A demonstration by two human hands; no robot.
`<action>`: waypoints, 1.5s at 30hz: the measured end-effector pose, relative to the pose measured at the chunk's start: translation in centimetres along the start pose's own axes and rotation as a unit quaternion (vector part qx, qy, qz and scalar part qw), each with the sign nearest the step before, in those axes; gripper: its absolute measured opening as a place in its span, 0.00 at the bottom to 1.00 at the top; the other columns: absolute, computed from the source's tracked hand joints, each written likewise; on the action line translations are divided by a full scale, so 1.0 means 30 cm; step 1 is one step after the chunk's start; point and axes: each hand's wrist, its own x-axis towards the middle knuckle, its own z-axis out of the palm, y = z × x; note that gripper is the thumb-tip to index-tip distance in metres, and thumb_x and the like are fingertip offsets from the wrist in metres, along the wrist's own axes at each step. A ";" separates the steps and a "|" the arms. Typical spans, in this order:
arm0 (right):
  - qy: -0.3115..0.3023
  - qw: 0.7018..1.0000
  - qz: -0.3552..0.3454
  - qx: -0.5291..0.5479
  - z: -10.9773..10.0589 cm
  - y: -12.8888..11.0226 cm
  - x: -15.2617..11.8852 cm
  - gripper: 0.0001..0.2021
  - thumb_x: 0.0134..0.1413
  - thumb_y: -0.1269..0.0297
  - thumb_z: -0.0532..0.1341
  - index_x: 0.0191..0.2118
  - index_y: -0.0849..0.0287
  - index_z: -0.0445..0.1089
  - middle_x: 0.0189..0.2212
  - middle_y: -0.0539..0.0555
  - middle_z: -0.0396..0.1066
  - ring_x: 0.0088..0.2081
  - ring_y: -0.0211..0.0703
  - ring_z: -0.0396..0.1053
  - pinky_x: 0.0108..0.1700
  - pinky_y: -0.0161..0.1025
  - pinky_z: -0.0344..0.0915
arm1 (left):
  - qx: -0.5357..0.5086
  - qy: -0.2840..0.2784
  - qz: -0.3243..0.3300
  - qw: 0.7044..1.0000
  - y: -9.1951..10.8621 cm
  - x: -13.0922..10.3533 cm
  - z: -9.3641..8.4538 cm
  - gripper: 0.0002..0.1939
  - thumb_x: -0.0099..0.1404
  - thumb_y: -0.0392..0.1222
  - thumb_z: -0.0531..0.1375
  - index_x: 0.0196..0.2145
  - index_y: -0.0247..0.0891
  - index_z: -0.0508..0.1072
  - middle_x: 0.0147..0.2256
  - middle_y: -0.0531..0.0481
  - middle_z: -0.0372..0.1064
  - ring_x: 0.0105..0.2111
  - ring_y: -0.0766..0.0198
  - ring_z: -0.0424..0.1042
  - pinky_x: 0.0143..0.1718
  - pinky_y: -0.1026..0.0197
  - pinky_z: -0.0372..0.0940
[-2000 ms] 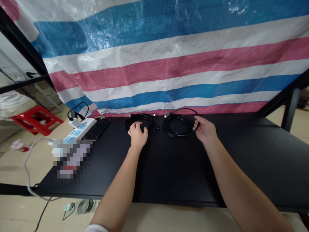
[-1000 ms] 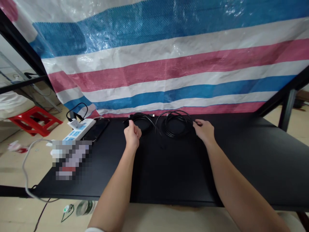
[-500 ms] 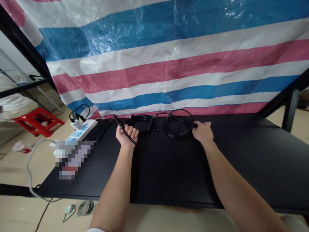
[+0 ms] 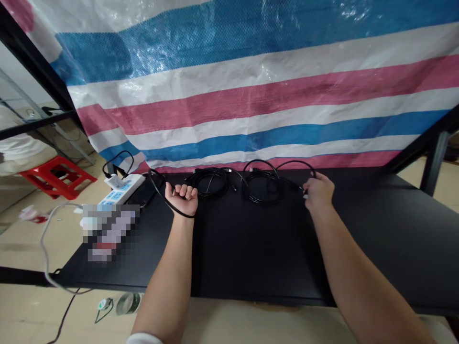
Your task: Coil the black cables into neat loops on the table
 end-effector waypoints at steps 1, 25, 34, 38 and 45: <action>-0.011 0.996 0.041 0.074 -0.012 -0.010 0.005 0.05 0.42 0.65 0.53 0.30 0.52 0.58 0.16 0.44 0.49 0.20 0.41 0.55 0.24 0.39 0.57 | 0.003 -0.001 0.003 1.000 0.002 0.002 -0.005 0.29 0.67 0.53 0.46 0.12 0.39 0.50 0.11 0.59 0.41 0.10 0.73 0.45 0.15 0.66 0.50; -0.144 0.979 -0.135 -0.047 0.084 -0.084 -0.174 0.18 0.30 0.60 0.68 0.26 0.54 0.58 0.18 0.44 0.67 0.20 0.32 0.56 0.26 0.34 0.56 | 0.068 -0.038 -0.055 0.995 -0.026 -0.002 0.028 0.12 0.63 0.38 0.52 0.23 0.38 0.65 0.11 0.62 0.43 0.09 0.74 0.46 0.14 0.69 0.48; -0.086 0.981 -0.052 0.167 0.106 -0.080 -0.166 0.19 0.37 0.45 0.62 0.23 0.54 0.58 0.16 0.43 0.58 0.16 0.31 0.49 0.16 0.31 0.43 | 0.063 -0.034 -0.062 0.996 -0.028 -0.010 0.035 0.14 0.65 0.36 0.50 0.22 0.38 0.64 0.12 0.62 0.43 0.09 0.74 0.45 0.15 0.69 0.47; -0.021 0.985 -0.150 0.085 0.116 -0.068 -0.187 0.22 0.27 0.53 0.69 0.28 0.54 0.59 0.21 0.41 0.56 0.21 0.32 0.54 0.23 0.33 0.54 | 0.067 -0.040 -0.072 0.994 -0.036 -0.021 0.046 0.17 0.67 0.34 0.46 0.23 0.37 0.65 0.11 0.62 0.44 0.09 0.74 0.44 0.15 0.69 0.46; 0.029 0.994 -0.089 0.060 0.121 -0.084 -0.186 0.17 0.32 0.56 0.65 0.24 0.54 0.54 0.18 0.44 0.62 0.21 0.35 0.60 0.24 0.34 0.57 | 0.104 -0.062 -0.058 0.991 -0.047 -0.018 0.037 0.12 0.64 0.35 0.51 0.23 0.38 0.65 0.12 0.61 0.46 0.10 0.74 0.46 0.16 0.68 0.48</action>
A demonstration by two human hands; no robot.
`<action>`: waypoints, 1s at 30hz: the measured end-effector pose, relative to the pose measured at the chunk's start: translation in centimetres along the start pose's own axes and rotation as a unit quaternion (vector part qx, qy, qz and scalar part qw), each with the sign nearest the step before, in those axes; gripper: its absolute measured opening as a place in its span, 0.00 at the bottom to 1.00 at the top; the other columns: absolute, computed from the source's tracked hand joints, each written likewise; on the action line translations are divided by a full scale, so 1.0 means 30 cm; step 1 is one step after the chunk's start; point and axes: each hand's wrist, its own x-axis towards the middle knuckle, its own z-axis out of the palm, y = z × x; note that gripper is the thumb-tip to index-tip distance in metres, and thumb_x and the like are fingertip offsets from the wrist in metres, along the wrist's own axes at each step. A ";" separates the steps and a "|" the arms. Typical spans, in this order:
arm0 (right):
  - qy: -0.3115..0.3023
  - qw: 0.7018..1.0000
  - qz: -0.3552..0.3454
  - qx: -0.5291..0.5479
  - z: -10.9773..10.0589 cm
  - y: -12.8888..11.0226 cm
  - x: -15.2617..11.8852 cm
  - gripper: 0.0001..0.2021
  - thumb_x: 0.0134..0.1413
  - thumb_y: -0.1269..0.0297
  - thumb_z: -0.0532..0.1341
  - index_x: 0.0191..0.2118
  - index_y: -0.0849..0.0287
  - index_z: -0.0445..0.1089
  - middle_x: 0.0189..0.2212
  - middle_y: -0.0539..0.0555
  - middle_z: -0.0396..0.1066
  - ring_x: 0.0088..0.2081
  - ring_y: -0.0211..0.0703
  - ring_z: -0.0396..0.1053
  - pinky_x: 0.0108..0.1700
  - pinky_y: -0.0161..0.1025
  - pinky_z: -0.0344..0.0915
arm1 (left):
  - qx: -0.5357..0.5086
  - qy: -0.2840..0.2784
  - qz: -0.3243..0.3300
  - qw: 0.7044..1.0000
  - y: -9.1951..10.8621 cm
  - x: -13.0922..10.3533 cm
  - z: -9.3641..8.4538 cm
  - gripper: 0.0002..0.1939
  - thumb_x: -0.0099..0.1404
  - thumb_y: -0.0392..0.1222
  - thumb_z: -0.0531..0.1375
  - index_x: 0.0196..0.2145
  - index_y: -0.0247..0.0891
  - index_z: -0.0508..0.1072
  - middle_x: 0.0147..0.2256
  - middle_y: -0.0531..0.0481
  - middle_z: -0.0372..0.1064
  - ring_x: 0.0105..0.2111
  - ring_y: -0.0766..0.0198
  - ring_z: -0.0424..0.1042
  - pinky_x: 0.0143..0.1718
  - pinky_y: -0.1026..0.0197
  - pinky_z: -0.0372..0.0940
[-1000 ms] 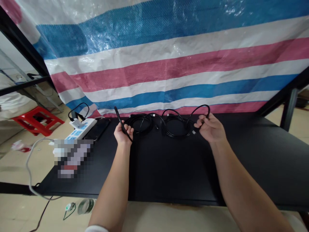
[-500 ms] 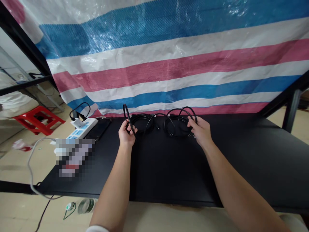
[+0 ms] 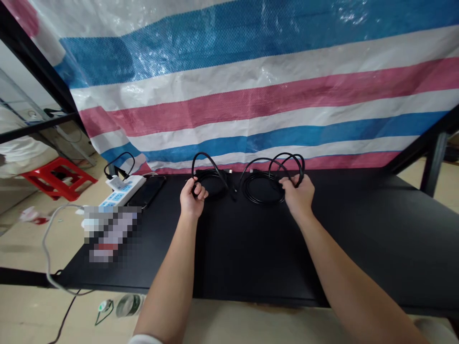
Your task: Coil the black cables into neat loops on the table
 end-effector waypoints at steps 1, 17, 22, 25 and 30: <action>-0.024 0.999 0.026 0.039 -0.002 -0.005 0.005 0.17 0.34 0.53 0.64 0.24 0.54 0.54 0.17 0.44 0.62 0.20 0.36 0.60 0.21 0.34 0.54 | 0.009 0.000 0.005 1.000 -0.003 0.000 -0.001 0.12 0.64 0.35 0.52 0.23 0.37 0.66 0.12 0.61 0.47 0.11 0.74 0.47 0.17 0.68 0.49; -0.139 0.977 -0.151 -0.055 0.064 0.004 -0.140 0.24 0.29 0.53 0.71 0.31 0.53 0.58 0.24 0.45 0.64 0.25 0.38 0.63 0.27 0.37 0.62 | 0.056 -0.074 -0.052 0.994 -0.103 -0.029 0.046 0.13 0.63 0.38 0.58 0.22 0.38 0.61 0.15 0.60 0.49 0.15 0.73 0.52 0.23 0.66 0.57; -0.047 0.997 -0.048 0.031 0.051 -0.022 -0.089 0.18 0.36 0.54 0.67 0.22 0.54 0.55 0.17 0.43 0.59 0.20 0.35 0.59 0.23 0.35 0.59 | 0.069 -0.059 -0.006 0.996 -0.086 -0.017 0.030 0.13 0.61 0.39 0.58 0.20 0.38 0.61 0.15 0.60 0.49 0.15 0.72 0.54 0.23 0.66 0.57; -0.101 0.980 0.058 0.162 0.024 -0.042 -0.046 0.22 0.33 0.52 0.68 0.19 0.53 0.52 0.12 0.40 0.50 0.16 0.33 0.52 0.15 0.31 0.47 | 0.126 -0.081 -0.011 0.989 -0.091 -0.014 0.023 0.13 0.55 0.40 0.61 0.17 0.37 0.63 0.17 0.56 0.58 0.19 0.70 0.62 0.24 0.65 0.58; -0.274 0.903 0.132 0.305 -0.003 -0.068 -0.052 0.30 0.32 0.48 0.69 0.15 0.56 0.45 0.09 0.41 0.41 0.16 0.33 0.48 0.14 0.29 0.47 | 0.161 -0.124 -0.065 0.977 -0.127 -0.033 0.033 0.07 0.44 0.39 0.67 0.21 0.34 0.74 0.35 0.44 0.74 0.36 0.58 0.72 0.35 0.59 0.63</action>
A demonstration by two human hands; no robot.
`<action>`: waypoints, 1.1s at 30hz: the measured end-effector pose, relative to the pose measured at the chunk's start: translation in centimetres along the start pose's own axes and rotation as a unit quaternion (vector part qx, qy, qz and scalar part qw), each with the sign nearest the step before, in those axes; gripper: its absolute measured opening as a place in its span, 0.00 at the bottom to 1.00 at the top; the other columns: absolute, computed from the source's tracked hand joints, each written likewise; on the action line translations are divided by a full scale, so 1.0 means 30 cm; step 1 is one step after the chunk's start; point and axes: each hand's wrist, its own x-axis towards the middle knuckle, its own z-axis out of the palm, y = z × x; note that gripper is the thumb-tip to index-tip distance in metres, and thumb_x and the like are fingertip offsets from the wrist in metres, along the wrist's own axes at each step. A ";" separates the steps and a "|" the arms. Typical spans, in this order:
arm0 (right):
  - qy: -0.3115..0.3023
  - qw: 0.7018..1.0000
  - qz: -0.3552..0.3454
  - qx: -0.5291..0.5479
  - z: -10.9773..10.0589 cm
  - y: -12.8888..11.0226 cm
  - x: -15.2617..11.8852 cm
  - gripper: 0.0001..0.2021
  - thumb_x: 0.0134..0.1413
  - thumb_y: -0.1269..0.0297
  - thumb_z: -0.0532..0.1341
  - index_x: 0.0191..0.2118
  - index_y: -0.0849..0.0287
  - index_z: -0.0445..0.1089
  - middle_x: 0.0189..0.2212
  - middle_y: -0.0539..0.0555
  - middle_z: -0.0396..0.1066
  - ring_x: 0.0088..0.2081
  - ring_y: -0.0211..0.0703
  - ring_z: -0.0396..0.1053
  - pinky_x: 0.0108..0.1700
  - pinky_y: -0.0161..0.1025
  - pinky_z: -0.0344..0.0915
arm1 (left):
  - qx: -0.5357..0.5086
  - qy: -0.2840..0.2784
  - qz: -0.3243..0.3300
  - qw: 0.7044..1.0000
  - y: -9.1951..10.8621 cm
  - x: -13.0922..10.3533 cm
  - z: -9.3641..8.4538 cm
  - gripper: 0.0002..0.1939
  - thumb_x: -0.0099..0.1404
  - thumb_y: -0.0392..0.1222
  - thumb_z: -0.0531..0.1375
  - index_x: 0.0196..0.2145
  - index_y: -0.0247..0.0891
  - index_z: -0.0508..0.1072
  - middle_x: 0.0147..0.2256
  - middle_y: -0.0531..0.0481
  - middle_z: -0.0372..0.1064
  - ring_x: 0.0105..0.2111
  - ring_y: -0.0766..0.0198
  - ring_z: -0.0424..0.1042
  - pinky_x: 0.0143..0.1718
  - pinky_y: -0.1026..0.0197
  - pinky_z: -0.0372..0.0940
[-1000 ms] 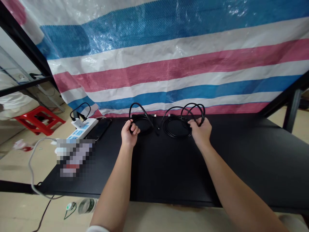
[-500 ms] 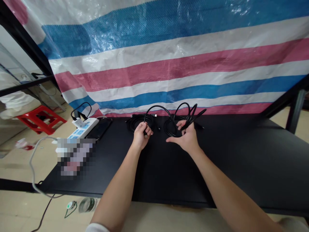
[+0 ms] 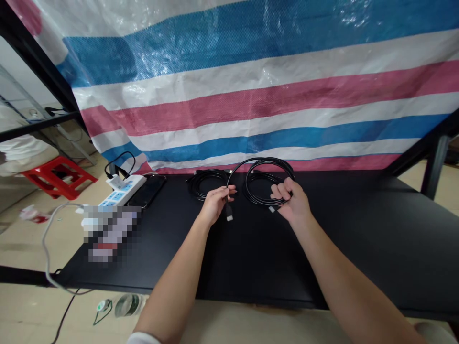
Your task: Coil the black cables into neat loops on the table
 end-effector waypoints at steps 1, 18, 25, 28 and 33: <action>-0.020 1.000 0.009 0.008 0.005 0.003 -0.007 0.31 0.33 0.47 0.68 0.14 0.56 0.44 0.09 0.41 0.40 0.16 0.33 0.48 0.15 0.29 0.48 | -0.009 -0.008 -0.005 1.000 -0.007 -0.005 0.008 0.08 0.43 0.39 0.68 0.22 0.34 0.75 0.39 0.41 0.75 0.39 0.55 0.72 0.37 0.58 0.64; 0.160 0.834 -0.097 -0.519 0.075 0.125 -0.004 0.14 0.46 0.50 0.57 0.21 0.53 0.64 0.20 0.54 0.70 0.29 0.50 0.70 0.33 0.43 0.63 | -0.108 0.098 0.036 0.989 0.001 0.003 0.027 0.20 0.42 0.29 0.69 0.26 0.38 0.61 0.24 0.54 0.73 0.27 0.60 0.76 0.34 0.57 0.70; 0.091 0.755 -0.022 -0.649 0.219 0.110 0.065 0.10 0.51 0.56 0.57 0.28 0.57 0.69 0.28 0.61 0.74 0.34 0.55 0.73 0.35 0.44 0.64 | -0.095 0.225 0.093 0.965 0.051 0.030 -0.022 0.16 0.46 0.29 0.67 0.30 0.37 0.64 0.23 0.54 0.72 0.25 0.64 0.75 0.34 0.60 0.69; 0.046 0.723 0.051 -0.688 0.305 0.117 0.100 0.14 0.55 0.56 0.54 0.34 0.60 0.72 0.34 0.65 0.74 0.39 0.58 0.73 0.37 0.45 0.65 | -0.079 0.298 0.116 0.944 0.065 0.043 -0.064 0.11 0.49 0.30 0.65 0.28 0.36 0.66 0.22 0.55 0.70 0.24 0.66 0.74 0.33 0.63 0.68; -0.012 0.682 0.074 -0.727 0.390 0.159 0.147 0.18 0.58 0.61 0.49 0.42 0.62 0.74 0.40 0.67 0.74 0.44 0.59 0.73 0.42 0.48 0.65 | 0.029 0.370 0.163 0.914 0.061 0.065 -0.148 0.05 0.53 0.31 0.62 0.26 0.38 0.69 0.23 0.55 0.70 0.26 0.67 0.72 0.32 0.66 0.64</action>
